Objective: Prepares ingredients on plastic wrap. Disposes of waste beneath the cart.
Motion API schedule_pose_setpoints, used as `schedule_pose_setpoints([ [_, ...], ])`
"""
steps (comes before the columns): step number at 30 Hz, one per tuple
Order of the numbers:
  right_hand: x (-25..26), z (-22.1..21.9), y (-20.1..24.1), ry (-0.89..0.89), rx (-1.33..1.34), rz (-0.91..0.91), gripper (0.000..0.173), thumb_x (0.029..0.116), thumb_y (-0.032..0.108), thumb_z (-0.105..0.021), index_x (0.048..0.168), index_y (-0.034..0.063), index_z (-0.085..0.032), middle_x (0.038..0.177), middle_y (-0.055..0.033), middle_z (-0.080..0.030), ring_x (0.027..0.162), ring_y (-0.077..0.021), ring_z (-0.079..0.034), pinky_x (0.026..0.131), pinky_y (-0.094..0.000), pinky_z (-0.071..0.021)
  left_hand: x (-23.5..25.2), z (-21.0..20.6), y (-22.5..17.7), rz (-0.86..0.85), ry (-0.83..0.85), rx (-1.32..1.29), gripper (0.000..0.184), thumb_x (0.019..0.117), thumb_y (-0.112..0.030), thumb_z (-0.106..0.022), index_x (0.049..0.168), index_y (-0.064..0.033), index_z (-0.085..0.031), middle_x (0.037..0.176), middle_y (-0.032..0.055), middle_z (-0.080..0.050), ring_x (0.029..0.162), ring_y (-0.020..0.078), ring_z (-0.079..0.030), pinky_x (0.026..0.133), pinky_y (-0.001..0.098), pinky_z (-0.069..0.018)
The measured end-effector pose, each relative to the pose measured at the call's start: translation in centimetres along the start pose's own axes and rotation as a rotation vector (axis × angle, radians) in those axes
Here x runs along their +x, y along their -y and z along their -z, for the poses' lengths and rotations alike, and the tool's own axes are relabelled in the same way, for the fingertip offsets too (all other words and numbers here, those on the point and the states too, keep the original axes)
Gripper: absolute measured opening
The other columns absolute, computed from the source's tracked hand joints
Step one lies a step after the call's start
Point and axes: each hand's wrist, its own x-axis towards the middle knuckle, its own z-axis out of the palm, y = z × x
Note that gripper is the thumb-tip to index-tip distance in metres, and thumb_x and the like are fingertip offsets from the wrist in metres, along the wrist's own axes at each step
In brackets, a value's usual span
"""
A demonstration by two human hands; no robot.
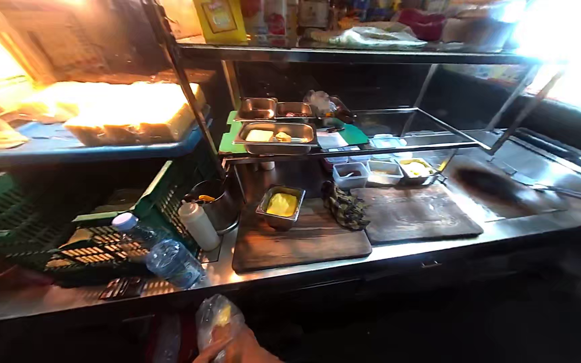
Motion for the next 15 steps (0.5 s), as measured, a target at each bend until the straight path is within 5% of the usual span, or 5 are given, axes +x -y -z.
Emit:
schedule_pose_setpoints([
  [2,0.6,0.5,0.3,0.015,0.124,-0.079,0.049,0.0951,0.027,-0.069,0.131,-0.0064,-0.062,0.135,-0.0280,-0.061,0.131,-0.0412,-0.055,0.111,-0.0585,-0.0410,-0.7,-0.8,-0.5,-0.023,-0.053,0.103,0.026,0.1035,-0.005,-0.051,0.117,0.0090,-0.069,0.107,0.0208,-0.073,0.098,0.0202,-0.072,0.094,0.0363,-0.0572],
  [5,-0.2,0.5,1.6,-0.298,0.106,0.070,0.051,0.0944,0.026,-0.068,0.135,-0.0043,-0.062,0.137,-0.0235,-0.063,0.133,-0.0348,-0.056,0.115,-0.0504,-0.0416,-0.5,-1.0,-1.2,-0.052,-0.257,0.203,0.019,0.1009,-0.006,-0.056,0.109,0.0033,-0.071,0.097,0.0129,-0.075,0.085,0.0148,-0.073,0.081,0.0350,-0.0611],
  [9,1.5,2.6,1.7,0.057,-0.267,0.025,0.059,0.0964,0.028,-0.065,0.146,0.0004,-0.051,0.141,-0.0276,-0.057,0.130,-0.0466,-0.055,0.103,-0.0693,-0.0449,1.2,-0.6,-0.7,0.081,-0.457,0.047,0.018,0.0982,-0.007,-0.057,0.106,-0.0042,-0.074,0.096,0.0026,-0.075,0.084,0.0079,-0.071,0.078,0.0277,-0.0610],
  [12,1.3,5.4,1.5,0.125,-0.234,0.110,0.070,0.0963,0.035,-0.067,0.158,0.0159,-0.039,0.144,-0.0201,-0.058,0.131,-0.0417,-0.057,0.105,-0.0680,-0.0453,2.9,3.2,0.4,0.233,-0.649,-0.033,0.018,0.1010,-0.008,-0.056,0.106,-0.0027,-0.072,0.094,0.0060,-0.073,0.082,0.0134,-0.069,0.076,0.0339,-0.0583],
  [15,-1.4,8.8,3.2,0.097,-0.317,0.186,0.074,0.1008,0.062,-0.049,0.163,0.0291,-0.027,0.120,-0.0209,-0.069,0.111,-0.0426,-0.067,0.092,-0.0661,-0.0516,2.8,6.1,0.3,0.203,-0.737,-0.211,0.018,0.1026,-0.007,-0.055,0.112,-0.0003,-0.069,0.076,0.0054,-0.065,0.051,0.0111,-0.052,0.046,0.0263,-0.0452],
])
